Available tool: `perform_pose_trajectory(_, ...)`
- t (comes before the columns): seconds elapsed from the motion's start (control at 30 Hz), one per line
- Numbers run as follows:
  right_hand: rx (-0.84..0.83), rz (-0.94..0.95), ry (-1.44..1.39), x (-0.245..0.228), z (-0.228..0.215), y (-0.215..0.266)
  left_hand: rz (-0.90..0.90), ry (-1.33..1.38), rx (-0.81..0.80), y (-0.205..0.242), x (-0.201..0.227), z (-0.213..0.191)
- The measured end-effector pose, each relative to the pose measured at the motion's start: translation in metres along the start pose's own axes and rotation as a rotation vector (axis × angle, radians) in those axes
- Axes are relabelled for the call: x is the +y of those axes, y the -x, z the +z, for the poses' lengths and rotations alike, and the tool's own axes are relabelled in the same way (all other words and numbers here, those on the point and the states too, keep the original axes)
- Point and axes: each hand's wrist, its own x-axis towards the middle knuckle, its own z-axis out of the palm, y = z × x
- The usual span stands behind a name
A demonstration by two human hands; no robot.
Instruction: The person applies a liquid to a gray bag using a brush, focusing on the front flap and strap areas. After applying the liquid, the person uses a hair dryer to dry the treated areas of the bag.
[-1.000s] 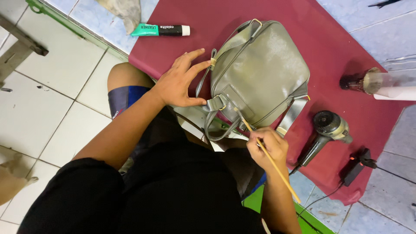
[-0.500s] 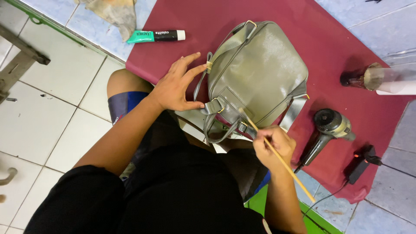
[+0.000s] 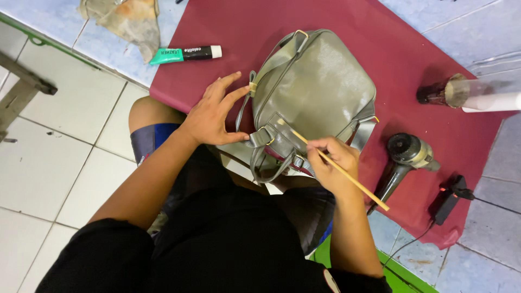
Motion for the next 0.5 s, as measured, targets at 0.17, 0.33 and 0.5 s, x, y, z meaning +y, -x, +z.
perform_pose_trajectory(0.17,-0.015,0.116,0.052,0.019,-0.036,0.010,-0.003,-0.006,0.004,0.000,-0.002,0.000)
perform_pose_trajectory(0.33,0.013,0.131,-0.015,0.018,-0.020,-0.012,0.051,-0.031,0.012,-0.001,-0.002,0.002)
perform_pose_trajectory(0.5,-0.083,0.213,-0.024,0.030,-0.040,-0.002,0.020,-0.021,0.036,0.001,-0.004,0.005)
